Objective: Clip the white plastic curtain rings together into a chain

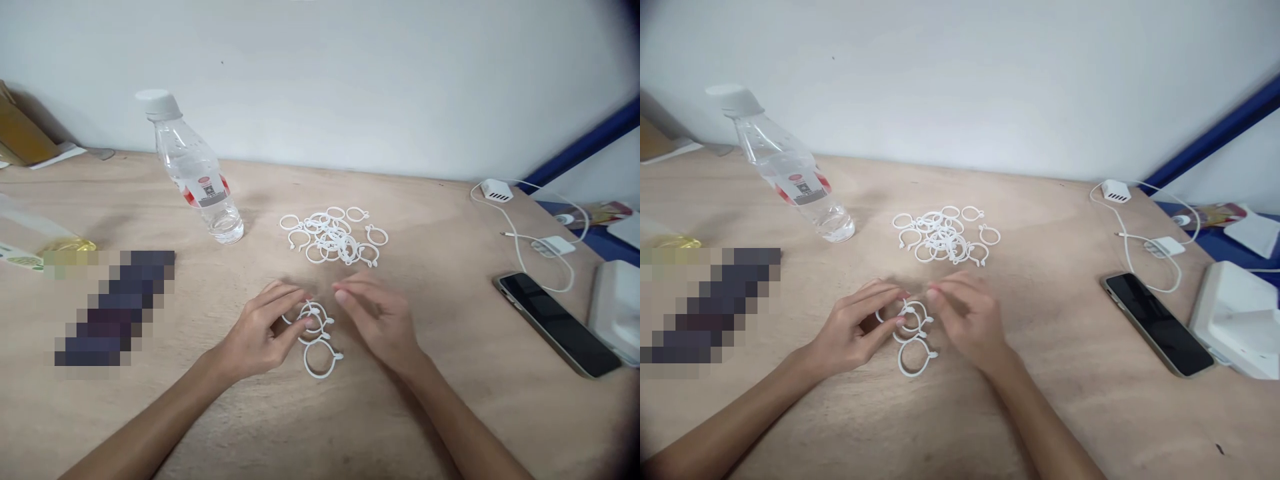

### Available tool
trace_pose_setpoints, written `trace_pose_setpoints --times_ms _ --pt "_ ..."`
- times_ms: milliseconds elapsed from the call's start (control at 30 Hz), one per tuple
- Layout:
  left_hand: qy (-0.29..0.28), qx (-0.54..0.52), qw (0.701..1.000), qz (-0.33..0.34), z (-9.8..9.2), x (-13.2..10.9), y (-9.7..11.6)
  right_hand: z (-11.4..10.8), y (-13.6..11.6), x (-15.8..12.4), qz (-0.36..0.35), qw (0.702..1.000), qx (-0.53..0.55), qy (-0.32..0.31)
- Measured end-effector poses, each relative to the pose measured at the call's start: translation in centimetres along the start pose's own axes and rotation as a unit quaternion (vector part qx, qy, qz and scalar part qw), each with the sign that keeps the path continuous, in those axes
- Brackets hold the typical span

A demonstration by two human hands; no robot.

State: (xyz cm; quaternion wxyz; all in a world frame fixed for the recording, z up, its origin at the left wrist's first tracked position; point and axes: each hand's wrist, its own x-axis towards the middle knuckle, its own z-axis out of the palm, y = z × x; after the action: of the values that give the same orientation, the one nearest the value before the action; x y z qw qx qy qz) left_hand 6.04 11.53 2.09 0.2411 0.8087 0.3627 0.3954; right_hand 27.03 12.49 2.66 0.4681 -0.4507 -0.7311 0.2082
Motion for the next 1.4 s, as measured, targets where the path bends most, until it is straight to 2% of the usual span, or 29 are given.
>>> trace_pose_setpoints --times_ms 67,133,200,300,400,500,733,833,900,1000,1067,1100,1233,1400 --pt "0.004 0.001 1.000 0.006 0.1 0.0 -0.1 -1.1 1.4 0.5 0.029 0.987 -0.122 0.099" --pt "-0.009 0.006 1.000 0.009 0.1 0.0 -0.2 -1.9 3.1 0.7 0.060 0.964 -0.223 0.134" --pt "-0.033 0.007 0.999 0.007 0.1 -0.1 -0.1 -2.2 4.5 0.7 0.099 0.949 -0.276 0.118" --pt "-0.069 0.000 0.997 0.015 0.0 0.0 0.0 -2.0 5.4 0.4 0.149 0.933 -0.323 0.060" --pt "-0.086 -0.010 0.996 0.030 0.0 0.1 0.1 -1.7 5.1 0.3 0.171 0.930 -0.323 0.044" --pt "-0.102 -0.012 0.994 0.027 -0.1 0.2 0.2 -1.7 4.7 0.4 0.183 0.931 -0.309 0.063" --pt "-0.117 -0.001 0.993 0.019 -0.3 0.2 0.2 -2.8 5.1 1.1 0.201 0.915 -0.289 0.199" --pt "-0.110 0.012 0.994 0.015 -0.2 0.1 0.1 -2.9 4.7 1.3 0.183 0.932 -0.200 0.241" --pt "-0.091 0.021 0.996 0.002 -0.1 0.1 0.0 -2.2 3.9 1.2 0.157 0.955 -0.117 0.222" --pt "-0.044 0.032 0.998 -0.021 0.0 0.1 -0.1 -0.6 2.0 0.6 0.074 0.991 -0.026 0.107" --pt "-0.019 0.039 0.999 -0.033 0.0 0.0 -0.2 0.5 0.7 0.1 0.021 0.999 0.033 0.037" --pt "-0.011 0.040 0.998 -0.038 0.0 0.0 -0.2 0.8 0.2 -0.1 0.010 0.998 0.059 0.023" --pt "-0.007 0.023 0.999 -0.035 -0.1 0.1 -0.2 1.1 -0.9 -0.3 0.021 0.992 0.121 0.010" --pt "-0.010 0.009 0.999 -0.052 0.0 0.1 0.0 0.8 -0.7 -0.3 0.070 0.977 0.199 -0.031"
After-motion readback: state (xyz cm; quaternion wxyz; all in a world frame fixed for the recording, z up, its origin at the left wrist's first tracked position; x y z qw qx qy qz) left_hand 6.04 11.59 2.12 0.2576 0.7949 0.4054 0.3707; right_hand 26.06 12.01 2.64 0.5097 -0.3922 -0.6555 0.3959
